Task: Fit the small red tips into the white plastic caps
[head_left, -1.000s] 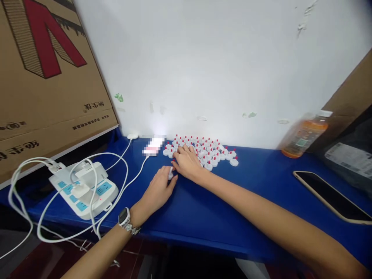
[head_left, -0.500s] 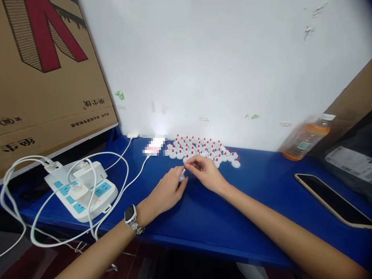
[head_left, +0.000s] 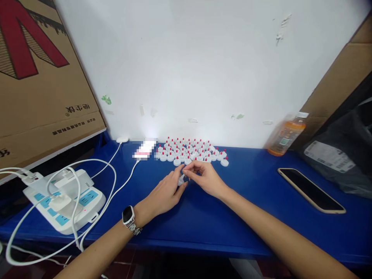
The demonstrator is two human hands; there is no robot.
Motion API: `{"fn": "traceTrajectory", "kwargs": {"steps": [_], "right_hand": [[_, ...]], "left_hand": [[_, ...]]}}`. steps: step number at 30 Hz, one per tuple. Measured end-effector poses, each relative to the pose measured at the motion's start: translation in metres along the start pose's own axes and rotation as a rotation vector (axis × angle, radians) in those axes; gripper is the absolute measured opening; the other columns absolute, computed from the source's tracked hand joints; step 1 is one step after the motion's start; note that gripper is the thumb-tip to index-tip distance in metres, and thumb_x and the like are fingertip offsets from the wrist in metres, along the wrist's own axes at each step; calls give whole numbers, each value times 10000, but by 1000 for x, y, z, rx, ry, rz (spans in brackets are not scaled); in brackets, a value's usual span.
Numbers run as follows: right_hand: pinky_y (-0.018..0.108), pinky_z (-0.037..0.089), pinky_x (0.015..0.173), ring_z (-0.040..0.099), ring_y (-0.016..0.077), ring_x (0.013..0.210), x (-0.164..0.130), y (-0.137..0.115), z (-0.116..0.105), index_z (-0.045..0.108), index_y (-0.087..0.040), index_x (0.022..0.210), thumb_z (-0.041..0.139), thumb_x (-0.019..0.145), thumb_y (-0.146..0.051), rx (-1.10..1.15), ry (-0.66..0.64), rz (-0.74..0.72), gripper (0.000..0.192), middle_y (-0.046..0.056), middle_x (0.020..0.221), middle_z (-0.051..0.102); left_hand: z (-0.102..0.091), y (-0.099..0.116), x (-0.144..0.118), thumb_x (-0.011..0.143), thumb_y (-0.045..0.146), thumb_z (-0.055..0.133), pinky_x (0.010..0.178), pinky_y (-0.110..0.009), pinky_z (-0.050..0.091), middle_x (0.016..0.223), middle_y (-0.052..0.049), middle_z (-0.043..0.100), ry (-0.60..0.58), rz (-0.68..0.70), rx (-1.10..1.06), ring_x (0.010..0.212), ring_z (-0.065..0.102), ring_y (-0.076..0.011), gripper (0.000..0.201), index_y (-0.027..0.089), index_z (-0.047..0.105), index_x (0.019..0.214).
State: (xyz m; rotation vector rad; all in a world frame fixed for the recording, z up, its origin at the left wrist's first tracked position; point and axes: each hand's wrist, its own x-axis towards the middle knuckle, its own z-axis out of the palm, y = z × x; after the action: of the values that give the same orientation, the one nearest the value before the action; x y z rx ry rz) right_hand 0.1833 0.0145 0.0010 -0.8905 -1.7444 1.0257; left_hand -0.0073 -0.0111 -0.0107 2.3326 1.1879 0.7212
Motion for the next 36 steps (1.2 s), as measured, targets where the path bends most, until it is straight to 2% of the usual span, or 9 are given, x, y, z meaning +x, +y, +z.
{"fn": "traceTrajectory", "kwargs": {"steps": [4, 7, 11, 19, 23, 26, 29, 32, 36], "right_hand": [[282, 457, 666, 594, 140, 694, 1, 4, -1, 714, -175, 863, 687, 866, -410, 40, -7, 11, 237, 28, 794, 707], [292, 477, 699, 609, 147, 723, -1, 4, 1, 702, -176, 863, 670, 880, -404, 29, -25, 0, 231, 33, 825, 714], [286, 483, 678, 598, 143, 695, -5, 4, 8, 660, -181, 833, 649, 892, -416, 21, -12, -1, 243, 24, 793, 693], [279, 455, 667, 563, 143, 687, -11, 6, 23, 637, -193, 824, 611, 913, -381, -40, 73, -76, 210, 10, 752, 637], [269, 442, 660, 556, 134, 687, -6, -4, 13, 647, -191, 841, 583, 926, -310, -125, 46, -132, 160, 5, 766, 646], [261, 432, 635, 542, 127, 661, 5, -6, -2, 657, -188, 854, 570, 922, -257, -290, 66, -166, 130, -1, 743, 637], [266, 445, 648, 538, 127, 661, 15, 0, -11, 661, -184, 861, 551, 925, -221, -456, 16, -200, 133, 7, 765, 622], [312, 486, 780, 578, 168, 809, 18, 4, -12, 686, -190, 1038, 545, 938, -228, -657, -67, -255, 177, 51, 897, 622], [472, 428, 999, 499, 308, 1168, 13, 4, -14, 577, -216, 1346, 622, 898, -381, -960, 115, -231, 480, 156, 1237, 549]], "left_hand": [[5, 0, 0, 1023, 404, 414, 1072, -514, 455, 1460, -198, 505, -6, 38, 0, 1336, 525, -309, 671, 181, 122, 1584], [6, 1, -1, 1022, 414, 415, 1090, -520, 444, 1517, -215, 449, 7, 8, -10, 1386, 479, -313, 735, 162, 35, 1599], [7, 0, -3, 1022, 396, 421, 1091, -510, 450, 1521, -202, 456, 8, -5, -51, 1380, 492, -298, 743, 182, 15, 1606], [11, -9, -6, 1037, 361, 388, 1181, -474, 362, 1592, -167, 346, 25, 47, -115, 1474, 360, -249, 730, 227, -51, 1605], [9, -6, -2, 1033, 381, 400, 1171, -486, 371, 1570, -174, 357, 53, 46, -83, 1463, 369, -273, 717, 235, -7, 1605], [6, -6, 2, 990, 427, 500, 1173, -539, 344, 1523, -170, 402, 112, 50, 30, 1433, 386, -306, 785, 235, 42, 1597], [1, -10, 2, 949, 422, 568, 1150, -536, 374, 1476, -133, 435, 175, 57, 127, 1373, 430, -302, 742, 263, 179, 1562], [-5, -14, -1, 934, 394, 584, 1124, -518, 407, 1469, -122, 423, 221, 37, 191, 1346, 436, -296, 637, 265, 313, 1497], [-8, -18, 3, 918, 459, 598, 1127, -571, 372, 1571, -148, 306, 230, 24, 308, 1445, 315, -345, 672, 267, 326, 1502]]}}
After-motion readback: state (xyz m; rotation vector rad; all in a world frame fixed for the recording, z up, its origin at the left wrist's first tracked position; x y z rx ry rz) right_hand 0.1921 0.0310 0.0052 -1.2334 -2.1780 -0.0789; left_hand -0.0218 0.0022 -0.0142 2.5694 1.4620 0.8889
